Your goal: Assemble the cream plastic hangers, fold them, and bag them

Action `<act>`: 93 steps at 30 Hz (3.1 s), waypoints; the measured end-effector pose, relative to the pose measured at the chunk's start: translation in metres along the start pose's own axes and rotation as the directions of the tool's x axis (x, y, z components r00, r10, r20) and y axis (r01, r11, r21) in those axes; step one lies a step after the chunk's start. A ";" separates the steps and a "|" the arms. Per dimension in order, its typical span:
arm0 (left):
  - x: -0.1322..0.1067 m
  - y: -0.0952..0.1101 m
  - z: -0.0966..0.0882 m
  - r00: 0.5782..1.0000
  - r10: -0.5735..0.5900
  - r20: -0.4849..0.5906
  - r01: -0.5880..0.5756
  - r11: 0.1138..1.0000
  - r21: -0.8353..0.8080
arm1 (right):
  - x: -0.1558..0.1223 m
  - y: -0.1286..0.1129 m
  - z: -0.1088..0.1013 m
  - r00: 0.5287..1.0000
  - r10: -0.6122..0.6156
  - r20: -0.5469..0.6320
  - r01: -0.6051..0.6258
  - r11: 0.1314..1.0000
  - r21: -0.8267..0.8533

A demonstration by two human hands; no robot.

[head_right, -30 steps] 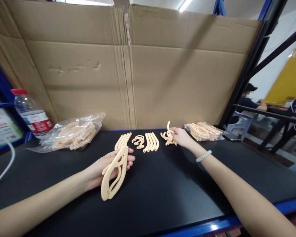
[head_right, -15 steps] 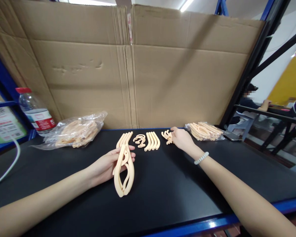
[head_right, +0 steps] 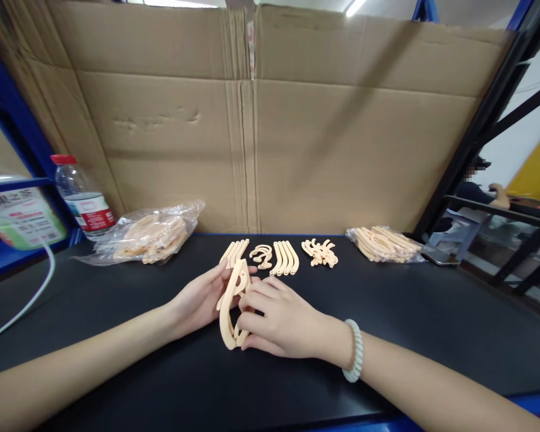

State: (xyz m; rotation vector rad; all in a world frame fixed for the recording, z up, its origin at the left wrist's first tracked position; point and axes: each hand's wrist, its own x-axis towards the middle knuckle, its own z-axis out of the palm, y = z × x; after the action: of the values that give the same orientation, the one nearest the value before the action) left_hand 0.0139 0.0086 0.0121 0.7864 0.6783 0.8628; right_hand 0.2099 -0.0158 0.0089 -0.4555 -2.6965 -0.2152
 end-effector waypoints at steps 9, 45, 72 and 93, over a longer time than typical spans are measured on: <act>-0.001 -0.013 0.001 0.974 0.189 0.125 -0.209 0.963 0.169 | 0.001 -0.002 0.004 1.000 -0.004 0.004 0.005 0.970 -0.245; -0.001 -0.013 0.002 0.982 0.189 0.001 -0.185 0.955 0.233 | -0.003 0.004 0.013 0.988 0.052 -0.143 -0.097 0.940 -0.327; -0.003 -0.009 0.001 0.983 0.169 -0.078 -0.154 0.974 0.168 | -0.043 0.089 -0.014 0.898 0.440 0.016 -0.435 0.892 -0.127; -0.001 -0.009 0.001 0.981 0.179 -0.075 -0.164 0.971 0.172 | -0.045 0.091 -0.003 0.835 0.549 -0.029 -0.549 0.836 0.024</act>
State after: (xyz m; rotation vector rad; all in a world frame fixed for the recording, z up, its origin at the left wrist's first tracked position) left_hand 0.0180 0.0032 0.0054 0.9705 0.7770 1.0132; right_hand 0.2813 0.0561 0.0015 -1.1808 -2.4036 -0.0345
